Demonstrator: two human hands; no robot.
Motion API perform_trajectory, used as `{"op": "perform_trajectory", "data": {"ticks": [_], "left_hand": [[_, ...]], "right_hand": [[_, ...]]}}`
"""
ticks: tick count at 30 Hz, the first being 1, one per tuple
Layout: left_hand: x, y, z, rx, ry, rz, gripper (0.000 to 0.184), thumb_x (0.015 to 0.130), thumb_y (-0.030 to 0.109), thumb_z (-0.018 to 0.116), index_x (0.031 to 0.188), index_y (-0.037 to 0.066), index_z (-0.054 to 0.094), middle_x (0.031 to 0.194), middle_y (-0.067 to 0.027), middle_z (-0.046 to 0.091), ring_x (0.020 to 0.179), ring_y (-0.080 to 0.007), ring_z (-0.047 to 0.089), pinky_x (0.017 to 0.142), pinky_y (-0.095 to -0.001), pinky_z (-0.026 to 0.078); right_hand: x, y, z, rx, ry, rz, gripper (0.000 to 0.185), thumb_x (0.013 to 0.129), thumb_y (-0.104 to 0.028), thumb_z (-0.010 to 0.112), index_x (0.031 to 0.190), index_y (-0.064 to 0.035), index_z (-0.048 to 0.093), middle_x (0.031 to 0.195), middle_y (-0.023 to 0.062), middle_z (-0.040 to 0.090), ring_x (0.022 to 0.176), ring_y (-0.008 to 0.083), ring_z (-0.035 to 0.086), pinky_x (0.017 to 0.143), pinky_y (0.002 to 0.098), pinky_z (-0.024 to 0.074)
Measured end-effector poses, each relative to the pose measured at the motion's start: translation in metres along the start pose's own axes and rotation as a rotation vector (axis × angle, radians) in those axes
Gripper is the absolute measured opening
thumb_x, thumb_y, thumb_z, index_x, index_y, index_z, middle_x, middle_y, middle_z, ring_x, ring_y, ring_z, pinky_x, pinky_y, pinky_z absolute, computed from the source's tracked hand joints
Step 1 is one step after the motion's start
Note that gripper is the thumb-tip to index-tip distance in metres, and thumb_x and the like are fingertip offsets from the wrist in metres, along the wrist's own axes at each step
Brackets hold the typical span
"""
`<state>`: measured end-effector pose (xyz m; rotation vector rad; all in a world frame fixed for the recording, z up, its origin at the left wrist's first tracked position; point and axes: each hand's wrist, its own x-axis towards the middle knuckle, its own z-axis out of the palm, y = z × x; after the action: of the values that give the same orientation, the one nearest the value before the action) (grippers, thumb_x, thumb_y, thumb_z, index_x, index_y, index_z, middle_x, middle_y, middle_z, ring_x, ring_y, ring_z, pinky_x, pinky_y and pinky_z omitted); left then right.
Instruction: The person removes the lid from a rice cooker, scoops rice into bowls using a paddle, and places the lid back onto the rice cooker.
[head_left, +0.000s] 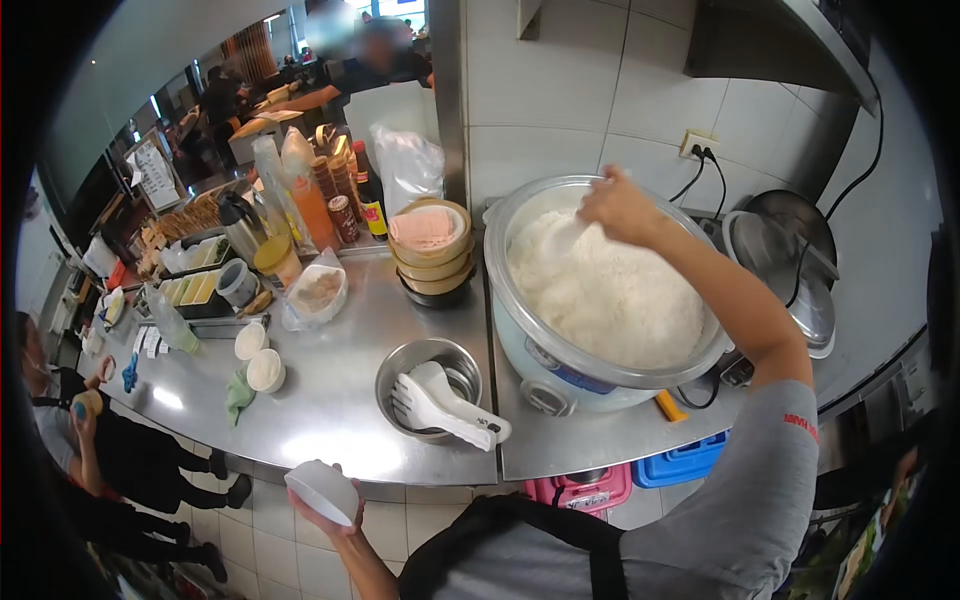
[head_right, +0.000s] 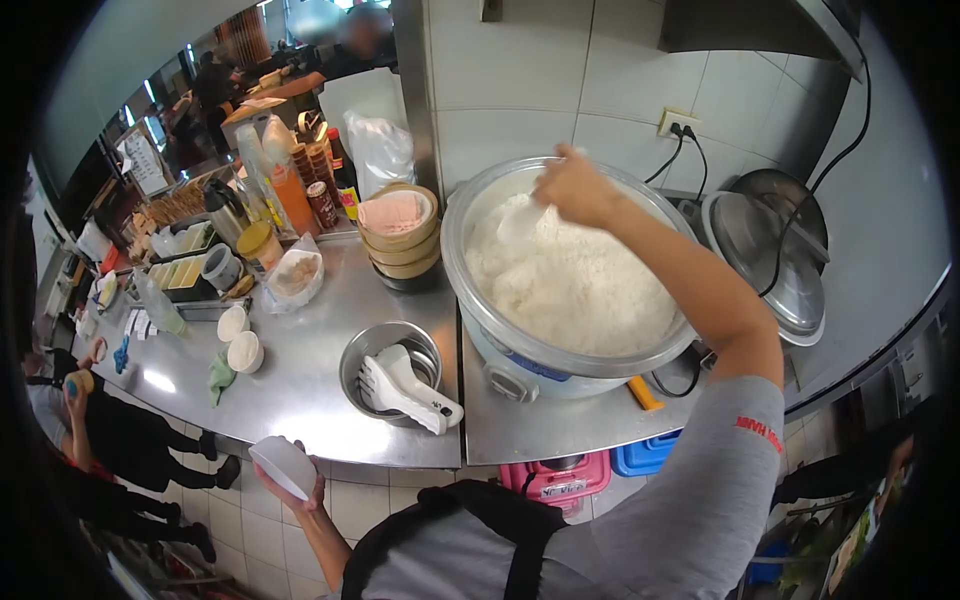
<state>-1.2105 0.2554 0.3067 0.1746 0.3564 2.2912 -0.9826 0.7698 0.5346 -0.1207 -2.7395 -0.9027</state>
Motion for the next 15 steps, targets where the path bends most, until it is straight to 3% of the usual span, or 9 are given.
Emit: {"op": "perform_trajectory", "data": {"ticks": [1, 2, 4, 6, 9, 11, 13, 15], "left_hand": [[-0.003, -0.002, -0.001, -0.141, -0.138, -0.073, 0.068, 0.082, 0.061, 0.037, 0.129, 0.013, 0.036, 0.117, -0.0250, 0.048, 0.093, -0.0504, 0.055, 0.063, -0.0585, 0.052], [-0.004, -0.005, 0.000, -0.143, -0.142, -0.079, 0.068, 0.082, 0.061, 0.037, 0.129, 0.013, 0.036, 0.117, -0.0250, 0.048, 0.093, -0.0504, 0.055, 0.063, -0.0585, 0.052], [-0.006, -0.009, 0.002, -0.286, -0.261, -0.071, 0.072, 0.080, 0.062, 0.041, 0.136, 0.018, 0.028, 0.131, -0.0298, 0.032, 0.108, -0.0565, 0.041, 0.079, -0.0651, 0.043], [-0.010, -0.005, 0.002, -0.266, -0.244, -0.109, 0.074, 0.080, 0.062, 0.042, 0.136, 0.017, 0.027, 0.130, -0.0314, 0.032, 0.107, -0.0567, 0.041, 0.078, -0.0644, 0.044], [-0.013, -0.010, 0.006, -0.296, -0.210, -0.117, 0.078, 0.078, 0.064, 0.044, 0.137, 0.015, 0.026, 0.128, -0.0335, 0.032, 0.106, -0.0570, 0.042, 0.076, -0.0626, 0.046], [-0.014, -0.013, 0.009, -0.333, -0.180, -0.094, 0.080, 0.078, 0.064, 0.045, 0.137, 0.014, 0.025, 0.128, -0.0340, 0.032, 0.106, -0.0571, 0.042, 0.076, -0.0615, 0.047], [-0.006, -0.017, 0.007, -0.335, -0.306, -0.152, 0.082, 0.078, 0.066, 0.044, 0.137, 0.013, 0.024, 0.125, -0.0339, 0.034, 0.105, -0.0573, 0.041, 0.075, -0.0590, 0.048], [-0.002, -0.023, 0.011, -0.357, -0.295, -0.152, 0.082, 0.078, 0.067, 0.043, 0.137, 0.012, 0.025, 0.123, -0.0337, 0.035, 0.104, -0.0575, 0.042, 0.073, -0.0589, 0.049]], "right_hand": [[-0.003, 0.019, 0.010, -0.123, -0.135, 0.116, 0.007, 0.067, -0.011, 0.059, 0.069, -0.0147, 0.064, 0.075, 0.0016, 0.062, 0.083, 0.0162, 0.055, 0.091, 0.0378, 0.0316], [-0.007, 0.034, 0.025, -0.244, -0.272, 0.235, 0.008, 0.068, -0.011, 0.059, 0.068, -0.0152, 0.065, 0.074, 0.0020, 0.062, 0.083, 0.0162, 0.056, 0.091, 0.0379, 0.0309], [-0.025, 0.048, 0.062, -0.311, -0.342, 0.319, 0.009, 0.069, -0.011, 0.058, 0.066, -0.0158, 0.065, 0.072, 0.0024, 0.062, 0.082, 0.0164, 0.056, 0.091, 0.0368, 0.0310], [-0.035, 0.040, 0.076, -0.363, -0.418, 0.400, 0.011, 0.070, -0.012, 0.057, 0.065, -0.0164, 0.065, 0.070, 0.0028, 0.062, 0.081, 0.0166, 0.056, 0.091, 0.0356, 0.0311], [-0.044, -0.001, 0.058, -0.351, -0.324, 0.199, 0.012, 0.072, -0.013, 0.054, 0.065, -0.0150, 0.064, 0.068, 0.0017, 0.060, 0.080, 0.0167, 0.056, 0.091, 0.0344, 0.0312], [-0.057, -0.031, 0.028, -0.314, -0.314, 0.178, 0.011, 0.071, -0.013, 0.055, 0.066, -0.0149, 0.064, 0.068, 0.0014, 0.060, 0.080, 0.0171, 0.056, 0.092, 0.0348, 0.0313], [-0.059, -0.046, -0.004, -0.293, -0.283, 0.159, 0.010, 0.071, -0.012, 0.055, 0.067, -0.0149, 0.064, 0.069, 0.0011, 0.060, 0.080, 0.0174, 0.056, 0.092, 0.0353, 0.0314], [-0.056, -0.049, -0.027, -0.088, -0.288, 0.117, 0.010, 0.070, -0.011, 0.056, 0.070, -0.0137, 0.065, 0.072, 0.0025, 0.061, 0.081, 0.0180, 0.056, 0.091, 0.0364, 0.0323]]}}
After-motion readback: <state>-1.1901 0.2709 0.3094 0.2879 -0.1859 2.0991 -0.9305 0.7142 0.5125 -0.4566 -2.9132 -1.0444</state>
